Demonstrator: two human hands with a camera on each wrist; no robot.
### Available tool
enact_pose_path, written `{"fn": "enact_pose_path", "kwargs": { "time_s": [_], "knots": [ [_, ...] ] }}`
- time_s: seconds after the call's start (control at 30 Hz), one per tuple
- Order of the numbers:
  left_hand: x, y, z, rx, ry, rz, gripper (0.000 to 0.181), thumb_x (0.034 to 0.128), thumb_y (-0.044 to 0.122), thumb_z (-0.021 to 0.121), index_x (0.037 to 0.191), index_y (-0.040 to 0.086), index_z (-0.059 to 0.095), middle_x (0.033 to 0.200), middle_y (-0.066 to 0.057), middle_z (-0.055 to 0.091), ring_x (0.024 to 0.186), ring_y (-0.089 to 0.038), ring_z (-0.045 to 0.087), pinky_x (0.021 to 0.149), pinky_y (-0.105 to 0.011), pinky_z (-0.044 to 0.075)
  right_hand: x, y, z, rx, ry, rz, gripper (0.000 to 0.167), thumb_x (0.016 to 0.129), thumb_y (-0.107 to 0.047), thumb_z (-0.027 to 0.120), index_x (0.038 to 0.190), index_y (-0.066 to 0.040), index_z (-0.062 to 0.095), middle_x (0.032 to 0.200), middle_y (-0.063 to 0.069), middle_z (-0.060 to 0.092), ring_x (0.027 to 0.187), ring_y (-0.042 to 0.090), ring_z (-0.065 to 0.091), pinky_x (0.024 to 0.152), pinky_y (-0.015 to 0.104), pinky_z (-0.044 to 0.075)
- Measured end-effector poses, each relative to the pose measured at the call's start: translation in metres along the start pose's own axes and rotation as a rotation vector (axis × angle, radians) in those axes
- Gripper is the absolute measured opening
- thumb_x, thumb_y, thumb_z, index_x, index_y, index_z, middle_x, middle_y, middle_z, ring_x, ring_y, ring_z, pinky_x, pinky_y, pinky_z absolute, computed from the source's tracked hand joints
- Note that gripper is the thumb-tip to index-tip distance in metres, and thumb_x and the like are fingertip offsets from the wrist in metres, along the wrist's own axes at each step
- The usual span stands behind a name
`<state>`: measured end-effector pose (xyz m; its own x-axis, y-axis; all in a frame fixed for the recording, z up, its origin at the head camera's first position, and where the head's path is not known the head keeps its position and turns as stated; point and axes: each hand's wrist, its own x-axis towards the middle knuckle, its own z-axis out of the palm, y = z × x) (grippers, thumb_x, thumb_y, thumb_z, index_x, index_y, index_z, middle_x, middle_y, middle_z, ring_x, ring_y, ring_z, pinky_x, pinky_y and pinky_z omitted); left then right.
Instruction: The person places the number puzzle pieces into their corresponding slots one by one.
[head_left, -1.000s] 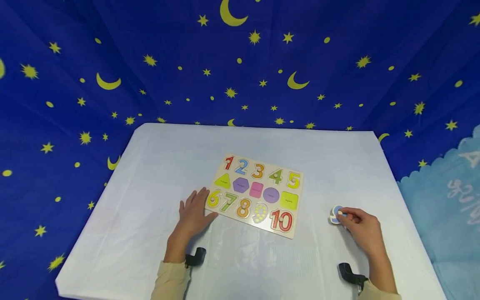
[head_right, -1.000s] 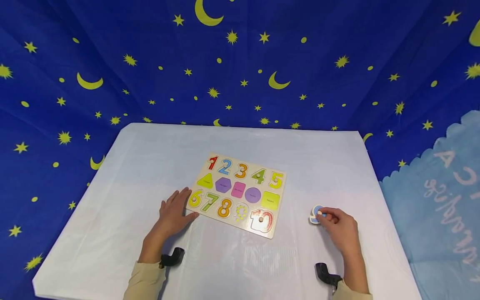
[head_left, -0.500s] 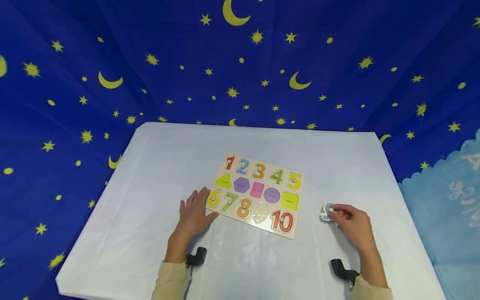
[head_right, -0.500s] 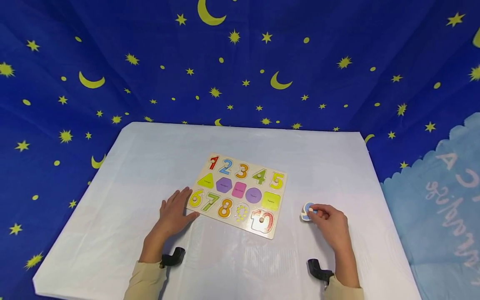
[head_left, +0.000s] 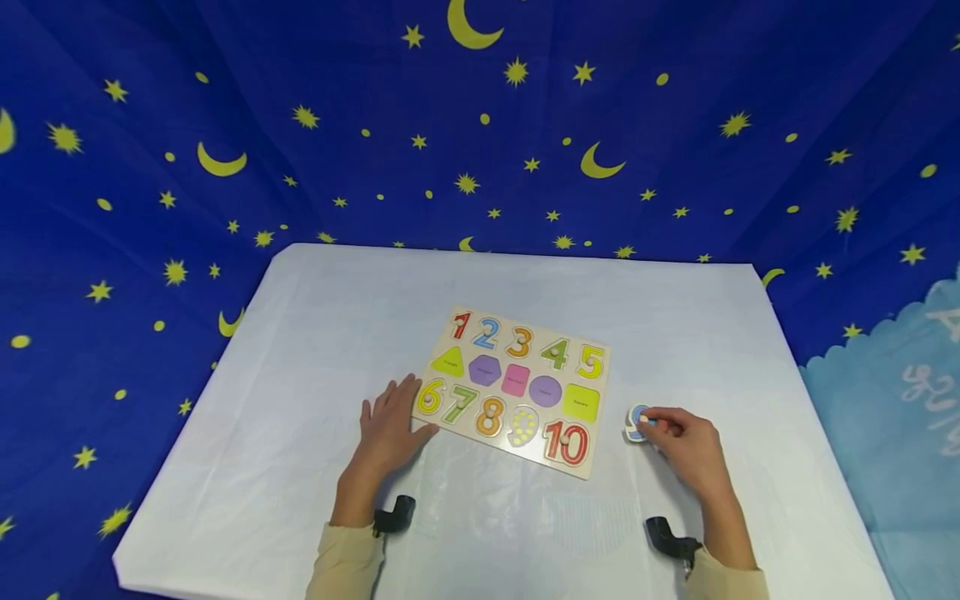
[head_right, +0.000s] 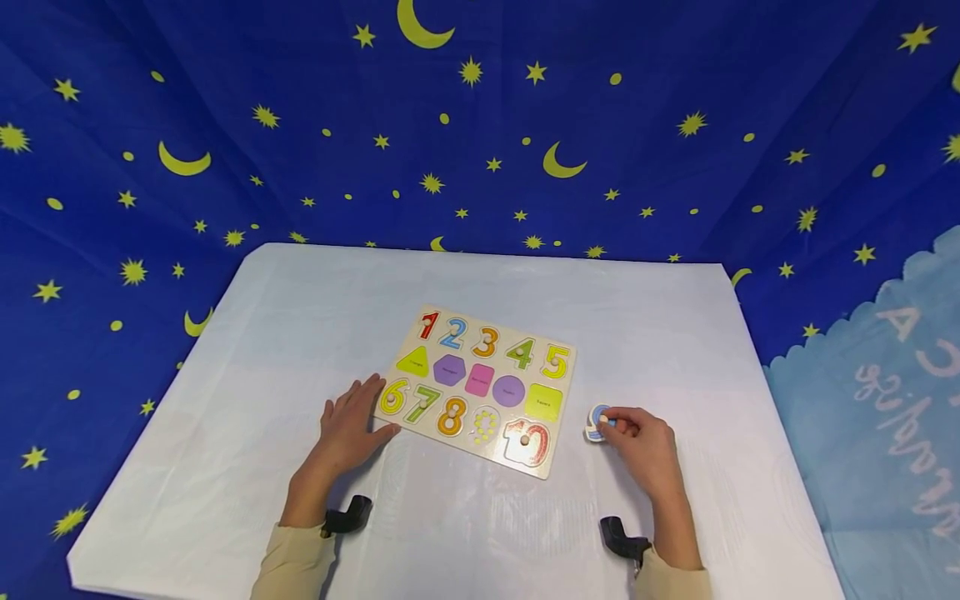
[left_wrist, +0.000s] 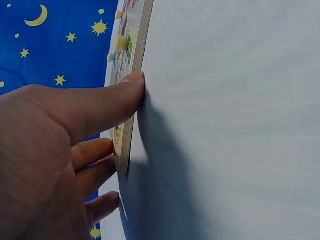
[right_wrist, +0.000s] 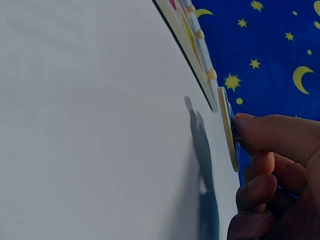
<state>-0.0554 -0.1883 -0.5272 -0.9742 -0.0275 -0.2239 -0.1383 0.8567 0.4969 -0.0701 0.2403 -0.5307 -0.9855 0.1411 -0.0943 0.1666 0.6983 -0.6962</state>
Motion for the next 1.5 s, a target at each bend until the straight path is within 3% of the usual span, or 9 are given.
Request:
{"fn": "enact_pose_path", "kwargs": {
  "time_s": [0.5,1.23,1.5],
  "knots": [
    [-0.001,0.001,-0.002,-0.007,0.001,0.008,0.083,0.0836,0.033,0.074,0.151,0.012,0.030,0.158,-0.007,0.021,0.145,-0.032,0.008,0.109,-0.062,-0.006,-0.001,-0.007,0.009,0.025,-0.047,-0.006,0.027,0.084,-0.021,0.074,0.105,-0.005,0.071,0.075,0.004,0.057,0.065,0.017,0.049,0.049,0.025,0.040],
    [-0.002,-0.001,-0.003,0.003,-0.002,0.004,0.084,0.0836,0.034,0.074,0.151,0.012,0.029,0.158,-0.007,0.021,0.144,-0.032,0.009,0.109,-0.062,-0.004,-0.001,-0.023,0.021,0.027,-0.085,-0.075,0.026,0.084,-0.022,0.074,0.105,-0.007,0.071,0.076,0.004,0.055,0.068,0.019,0.049,0.052,0.026,0.039],
    [-0.001,-0.001,0.000,0.005,-0.001,0.005,0.084,0.0834,0.035,0.074,0.151,0.013,0.030,0.158,-0.006,0.021,0.144,-0.032,0.009,0.109,-0.062,-0.003,-0.002,-0.027,0.025,0.040,-0.120,-0.053,0.026,0.085,-0.022,0.073,0.104,-0.006,0.071,0.077,0.005,0.055,0.069,0.020,0.049,0.052,0.027,0.040]
  ]
}}
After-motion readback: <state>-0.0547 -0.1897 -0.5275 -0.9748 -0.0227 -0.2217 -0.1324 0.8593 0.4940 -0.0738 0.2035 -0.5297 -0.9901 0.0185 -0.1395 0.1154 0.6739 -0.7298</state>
